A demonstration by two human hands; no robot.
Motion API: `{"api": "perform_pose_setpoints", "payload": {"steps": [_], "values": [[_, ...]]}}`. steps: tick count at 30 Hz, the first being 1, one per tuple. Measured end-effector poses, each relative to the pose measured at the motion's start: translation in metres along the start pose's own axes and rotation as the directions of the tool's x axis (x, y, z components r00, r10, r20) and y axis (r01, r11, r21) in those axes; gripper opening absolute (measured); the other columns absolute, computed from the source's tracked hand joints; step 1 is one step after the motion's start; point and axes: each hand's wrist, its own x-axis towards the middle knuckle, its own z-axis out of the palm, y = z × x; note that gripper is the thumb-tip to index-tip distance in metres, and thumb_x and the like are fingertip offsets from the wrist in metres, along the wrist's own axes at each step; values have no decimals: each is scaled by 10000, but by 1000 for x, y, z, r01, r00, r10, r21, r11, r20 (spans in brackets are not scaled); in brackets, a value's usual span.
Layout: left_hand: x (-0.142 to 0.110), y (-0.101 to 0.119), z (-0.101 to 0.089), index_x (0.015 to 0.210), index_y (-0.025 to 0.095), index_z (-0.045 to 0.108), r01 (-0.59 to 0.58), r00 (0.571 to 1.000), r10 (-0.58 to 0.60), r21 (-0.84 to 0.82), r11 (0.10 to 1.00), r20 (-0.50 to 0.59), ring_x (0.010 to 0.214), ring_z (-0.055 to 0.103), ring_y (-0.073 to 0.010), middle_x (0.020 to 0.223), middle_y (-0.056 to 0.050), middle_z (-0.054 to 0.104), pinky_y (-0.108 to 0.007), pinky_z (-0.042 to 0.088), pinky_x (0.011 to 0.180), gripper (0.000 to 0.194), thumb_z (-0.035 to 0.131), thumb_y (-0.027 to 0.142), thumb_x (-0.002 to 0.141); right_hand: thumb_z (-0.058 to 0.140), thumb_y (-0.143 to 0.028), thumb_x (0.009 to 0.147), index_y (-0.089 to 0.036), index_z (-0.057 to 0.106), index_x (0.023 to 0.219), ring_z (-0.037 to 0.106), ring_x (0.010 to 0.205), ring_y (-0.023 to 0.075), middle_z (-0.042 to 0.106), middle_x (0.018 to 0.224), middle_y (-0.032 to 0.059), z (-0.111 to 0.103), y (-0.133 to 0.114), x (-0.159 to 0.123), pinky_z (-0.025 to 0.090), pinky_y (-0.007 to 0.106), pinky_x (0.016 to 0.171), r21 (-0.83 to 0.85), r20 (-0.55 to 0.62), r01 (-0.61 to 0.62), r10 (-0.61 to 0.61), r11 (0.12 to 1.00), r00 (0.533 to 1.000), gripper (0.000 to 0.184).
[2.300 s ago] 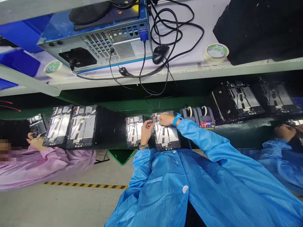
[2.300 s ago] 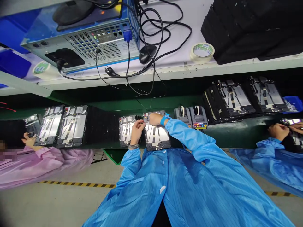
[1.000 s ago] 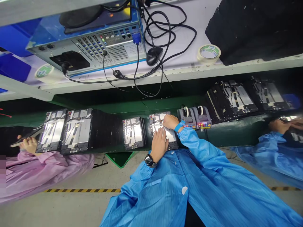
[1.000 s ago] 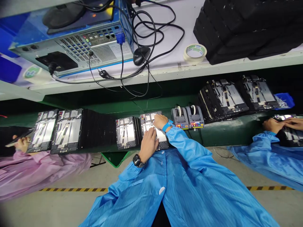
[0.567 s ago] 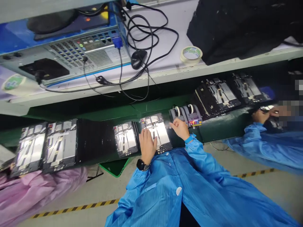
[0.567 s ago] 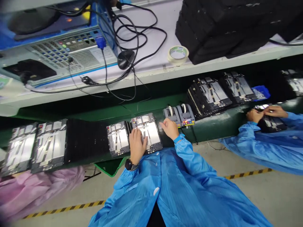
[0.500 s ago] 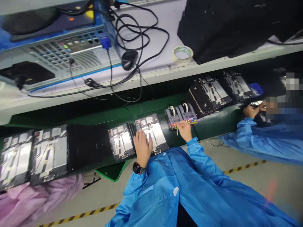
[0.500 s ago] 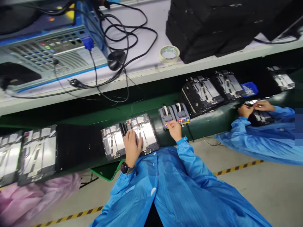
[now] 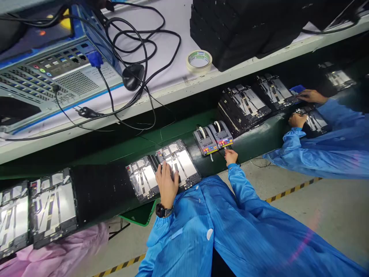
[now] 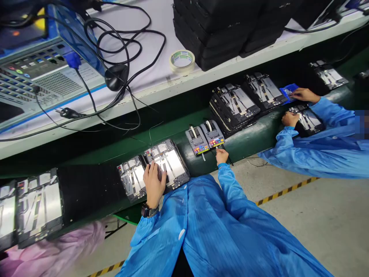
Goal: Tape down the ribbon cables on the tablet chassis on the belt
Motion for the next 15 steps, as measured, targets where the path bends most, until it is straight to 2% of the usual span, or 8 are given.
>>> {"api": "perform_pose_setpoints", "payload": {"steps": [4,8,11,15], "values": [[2,-4,2,1470,167,488,-26,1000,26,-11,1000,-11,1539,276,-356,1609,-165,402,-586,283,1238,522,519,351,983,715,-361,758,-183,565,863,550,466,94,613,628,-52,0,8,-6,400,174,393,115,-108,-24,37,993,993,255],[4,-5,3,1458,164,495,-53,999,53,-7,999,-12,1539,274,-359,1601,-178,400,-586,280,1237,507,522,337,983,754,-235,706,-193,529,900,647,597,119,645,708,-39,8,2,-3,535,210,511,344,-125,-92,143,934,982,300],[4,-6,3,1461,175,490,-66,998,66,-9,998,-11,1537,276,-359,1598,-176,402,-585,289,1230,506,526,331,981,773,-150,648,-193,509,861,631,587,119,604,658,-53,15,-7,0,550,226,535,374,-129,-112,171,921,977,341],[3,-6,2,1450,177,493,-66,998,66,-5,998,-14,1529,286,-361,1582,-180,419,-593,301,1217,496,529,319,977,773,-135,617,-206,468,826,572,536,108,544,614,-79,18,-15,-2,515,223,500,355,-179,-89,161,931,971,376]]}}
